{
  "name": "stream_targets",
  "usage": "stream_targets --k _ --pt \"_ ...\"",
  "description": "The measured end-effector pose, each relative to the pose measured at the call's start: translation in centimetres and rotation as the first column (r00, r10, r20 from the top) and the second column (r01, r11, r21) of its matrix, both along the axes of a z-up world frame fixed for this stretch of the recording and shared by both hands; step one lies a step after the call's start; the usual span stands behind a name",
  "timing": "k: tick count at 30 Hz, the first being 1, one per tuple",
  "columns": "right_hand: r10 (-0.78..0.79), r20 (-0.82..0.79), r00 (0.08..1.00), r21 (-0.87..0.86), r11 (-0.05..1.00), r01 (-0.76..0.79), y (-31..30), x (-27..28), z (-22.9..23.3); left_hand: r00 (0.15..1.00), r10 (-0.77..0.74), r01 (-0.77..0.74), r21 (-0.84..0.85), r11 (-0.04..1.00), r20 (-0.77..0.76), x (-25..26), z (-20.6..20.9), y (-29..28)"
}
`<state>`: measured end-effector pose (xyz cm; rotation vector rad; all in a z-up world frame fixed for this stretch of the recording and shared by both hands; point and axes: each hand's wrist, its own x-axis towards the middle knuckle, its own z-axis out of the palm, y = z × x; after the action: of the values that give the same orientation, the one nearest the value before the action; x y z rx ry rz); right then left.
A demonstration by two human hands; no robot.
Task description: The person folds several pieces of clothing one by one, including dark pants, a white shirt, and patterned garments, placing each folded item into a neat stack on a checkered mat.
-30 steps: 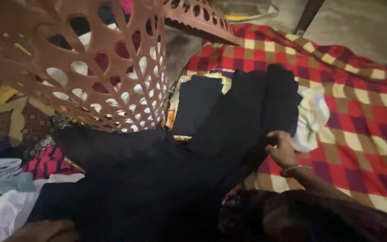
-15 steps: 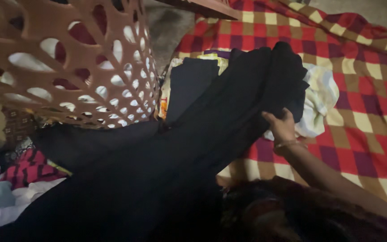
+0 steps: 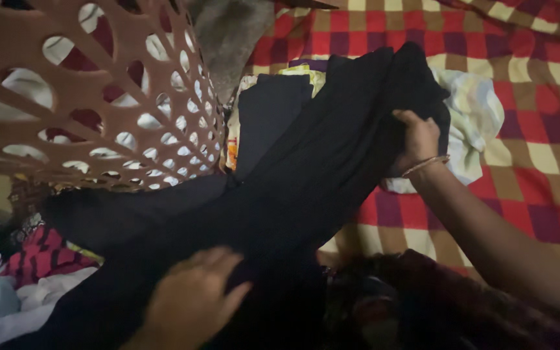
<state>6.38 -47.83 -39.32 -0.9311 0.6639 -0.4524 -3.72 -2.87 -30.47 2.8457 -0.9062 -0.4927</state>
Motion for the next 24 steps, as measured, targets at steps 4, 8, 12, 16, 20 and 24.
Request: stream_targets --k 4,8,12,16,20,24 --pt "-0.016 0.012 1.000 0.129 0.992 0.014 -1.5 0.8 -0.3 0.882 0.300 -0.410 -0.278 0.869 -0.363 1.5 -2.0 -8.7" --pt "0.014 0.144 0.989 -0.144 0.990 0.007 -2.1 1.7 -0.3 0.667 0.485 -0.738 -0.409 0.537 -0.565 2.3 -6.1 -10.8" --pt "0.261 0.285 0.922 -0.708 0.706 0.019 -0.1 1.4 1.5 0.319 0.376 -0.943 -0.330 0.036 -0.870 3.2 -7.7 -8.0" --pt "0.609 0.068 0.790 -0.928 0.330 -0.174 5.9 -2.4 3.4 0.135 -0.009 -0.915 -0.121 -0.386 -0.991 3.6 -7.3 -5.8" --pt "0.865 -0.297 0.404 -0.954 -0.250 -0.166 12.2 -5.9 2.8 0.070 -0.239 -0.851 0.067 -0.521 -0.969 2.7 -8.5 -4.0" --pt "0.818 -0.370 0.440 -0.880 -0.157 -0.448 12.6 -6.5 -1.0 -0.001 0.012 -0.854 -0.006 -0.520 -1.000 1.5 -12.8 -2.5"
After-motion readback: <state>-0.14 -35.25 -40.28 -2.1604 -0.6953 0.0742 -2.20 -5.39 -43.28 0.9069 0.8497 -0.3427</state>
